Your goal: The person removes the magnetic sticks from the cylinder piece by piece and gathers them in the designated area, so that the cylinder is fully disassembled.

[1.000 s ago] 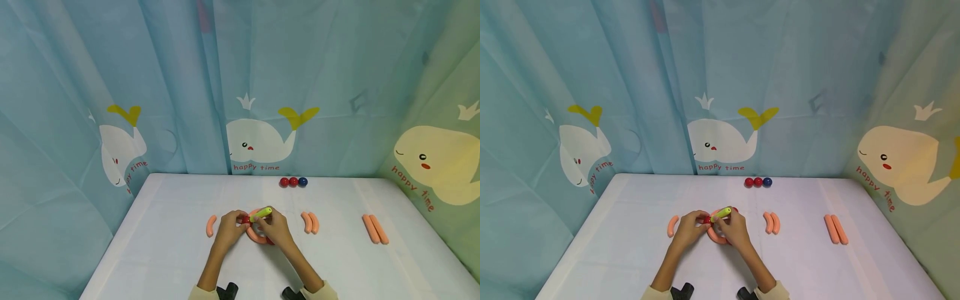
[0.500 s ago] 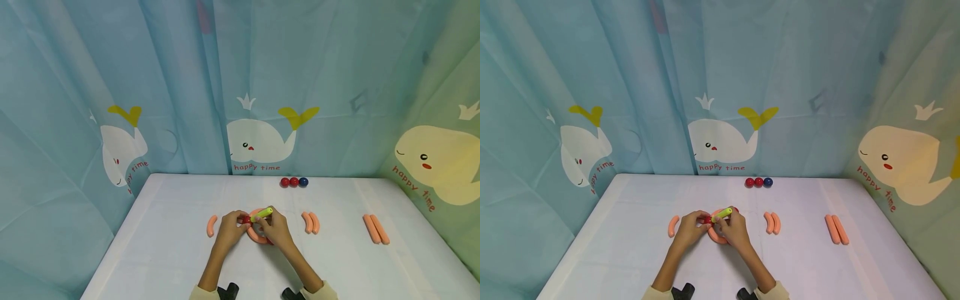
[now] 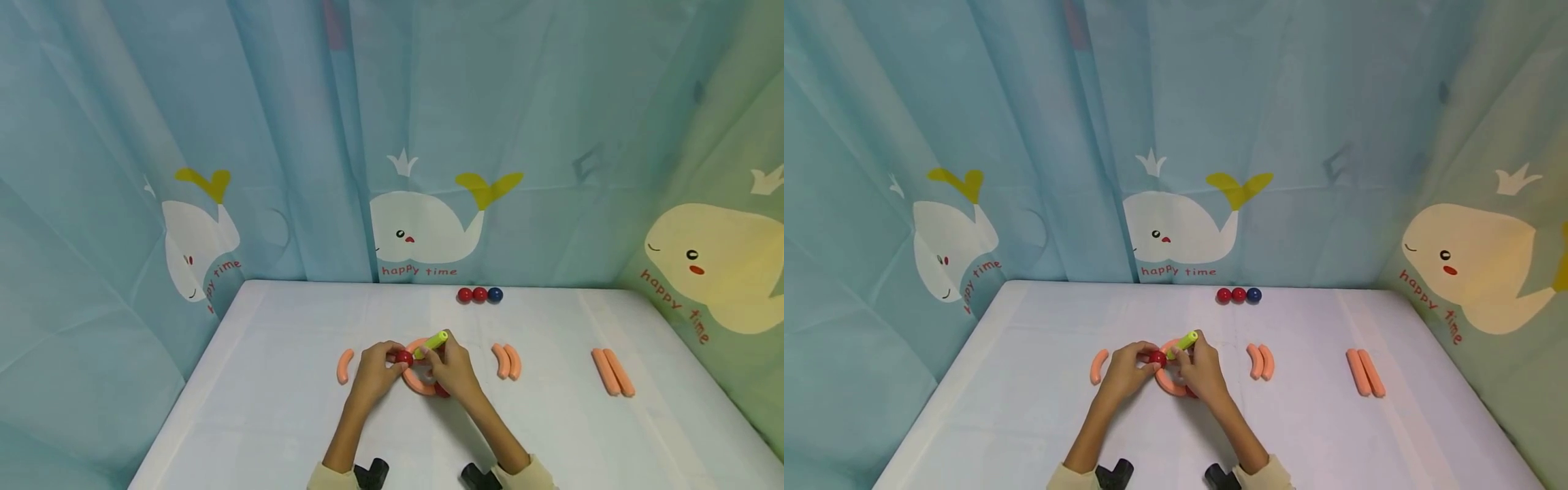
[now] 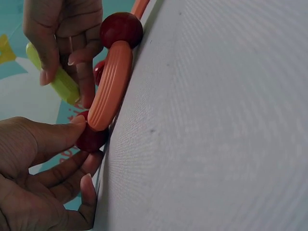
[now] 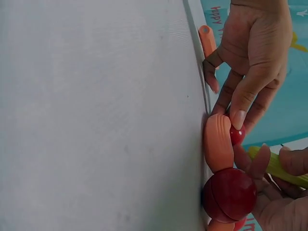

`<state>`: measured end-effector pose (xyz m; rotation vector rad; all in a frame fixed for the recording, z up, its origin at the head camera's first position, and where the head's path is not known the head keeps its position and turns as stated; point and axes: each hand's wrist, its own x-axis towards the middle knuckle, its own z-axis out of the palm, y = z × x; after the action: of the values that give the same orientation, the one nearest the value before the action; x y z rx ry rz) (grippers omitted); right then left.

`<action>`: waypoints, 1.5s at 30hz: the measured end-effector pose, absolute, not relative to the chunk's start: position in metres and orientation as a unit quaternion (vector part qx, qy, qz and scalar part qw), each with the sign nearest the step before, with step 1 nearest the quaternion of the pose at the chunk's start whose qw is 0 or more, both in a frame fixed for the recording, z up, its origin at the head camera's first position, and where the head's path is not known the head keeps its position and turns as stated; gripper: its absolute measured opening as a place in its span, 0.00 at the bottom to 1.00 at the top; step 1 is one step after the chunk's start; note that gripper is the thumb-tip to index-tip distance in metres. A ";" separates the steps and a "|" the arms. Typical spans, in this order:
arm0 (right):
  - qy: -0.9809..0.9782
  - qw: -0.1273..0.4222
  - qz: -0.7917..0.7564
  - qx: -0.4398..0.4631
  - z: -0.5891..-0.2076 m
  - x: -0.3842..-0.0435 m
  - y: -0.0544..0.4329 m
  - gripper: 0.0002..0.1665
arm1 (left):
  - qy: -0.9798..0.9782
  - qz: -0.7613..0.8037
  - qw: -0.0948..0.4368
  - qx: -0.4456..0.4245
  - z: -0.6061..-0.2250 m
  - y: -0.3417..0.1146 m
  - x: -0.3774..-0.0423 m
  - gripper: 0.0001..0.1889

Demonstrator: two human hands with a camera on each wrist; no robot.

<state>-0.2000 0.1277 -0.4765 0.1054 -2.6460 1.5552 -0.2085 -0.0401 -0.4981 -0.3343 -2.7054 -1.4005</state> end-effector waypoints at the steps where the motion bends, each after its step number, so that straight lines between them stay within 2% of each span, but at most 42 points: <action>1: -0.861 0.034 0.506 0.034 -0.477 -0.200 0.128 0.10 | -0.882 -0.457 0.038 -0.109 -0.498 -0.040 -0.208 0.13; 12: -0.851 0.068 0.520 0.027 -0.472 -0.198 0.134 0.11 | -0.882 -0.460 0.027 -0.100 -0.500 -0.037 -0.207 0.13; 23: -0.878 0.154 0.453 0.020 -0.460 -0.198 0.161 0.14 | -0.881 -0.461 0.036 -0.102 -0.501 -0.037 -0.206 0.13; 30: -0.881 0.211 0.423 0.006 -0.452 -0.200 0.196 0.17 | -0.880 -0.463 0.027 -0.100 -0.499 -0.036 -0.205 0.13; 40: -0.873 0.261 0.407 -0.071 -0.445 -0.190 0.262 0.20 | -0.881 -0.463 0.028 -0.094 -0.499 -0.038 -0.205 0.14; 45: -0.877 0.264 0.387 -0.107 -0.440 -0.180 0.300 0.21 | -0.884 -0.456 0.036 -0.099 -0.500 -0.038 -0.205 0.14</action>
<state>-0.1799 0.2999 -0.4403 -0.2900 -2.3699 1.0470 -0.2052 -0.0384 -0.5001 -0.3056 -2.7147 -1.4004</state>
